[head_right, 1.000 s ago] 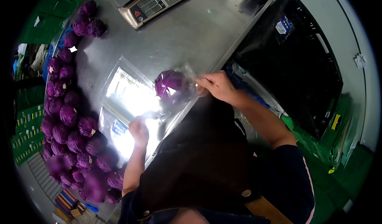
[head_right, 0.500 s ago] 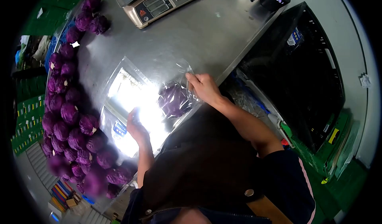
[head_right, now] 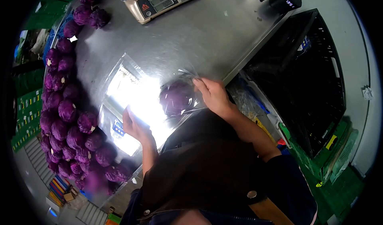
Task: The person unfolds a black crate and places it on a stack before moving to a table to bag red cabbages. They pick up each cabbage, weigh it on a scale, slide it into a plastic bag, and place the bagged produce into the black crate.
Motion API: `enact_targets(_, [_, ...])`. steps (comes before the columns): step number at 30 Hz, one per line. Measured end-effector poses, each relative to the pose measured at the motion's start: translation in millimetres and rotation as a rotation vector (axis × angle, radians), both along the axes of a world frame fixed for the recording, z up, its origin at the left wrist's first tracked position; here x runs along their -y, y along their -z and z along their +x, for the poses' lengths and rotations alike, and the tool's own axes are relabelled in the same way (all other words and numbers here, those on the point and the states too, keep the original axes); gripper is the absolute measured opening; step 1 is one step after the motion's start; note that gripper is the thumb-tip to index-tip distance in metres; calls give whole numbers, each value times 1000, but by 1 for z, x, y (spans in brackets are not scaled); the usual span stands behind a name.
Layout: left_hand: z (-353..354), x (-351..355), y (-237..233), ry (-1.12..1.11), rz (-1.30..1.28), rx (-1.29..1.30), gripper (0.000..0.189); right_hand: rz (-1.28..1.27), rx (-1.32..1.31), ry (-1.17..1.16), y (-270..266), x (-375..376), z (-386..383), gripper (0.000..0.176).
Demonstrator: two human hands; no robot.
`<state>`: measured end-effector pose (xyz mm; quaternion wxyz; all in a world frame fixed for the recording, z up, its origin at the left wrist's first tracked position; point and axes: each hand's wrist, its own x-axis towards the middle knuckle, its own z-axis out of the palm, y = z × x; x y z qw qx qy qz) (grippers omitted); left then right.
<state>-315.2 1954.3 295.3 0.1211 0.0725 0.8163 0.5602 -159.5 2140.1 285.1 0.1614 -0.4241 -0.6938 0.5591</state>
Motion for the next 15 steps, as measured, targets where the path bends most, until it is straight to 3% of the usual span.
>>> enact_targets(5, [-9,-15,7,-40,14,-8,26,306,-100,-3,3,9,9,19])
enact_targets(8, [-18,-16,18,67,-227,73,23,235,-52,15,-4,8,10,21])
enact_targets(9, [-28,-23,23,156,-416,95,26,126,33,45,1,6,8,29])
enact_targets(11, [-35,-42,29,224,-507,304,32,-129,235,4,23,11,16,35])
enact_targets(14, [-33,-41,50,500,-319,498,37,-371,379,-36,25,17,23,44])
enact_targets(15, [-36,-52,32,569,-502,548,49,-409,378,-50,21,16,21,44])
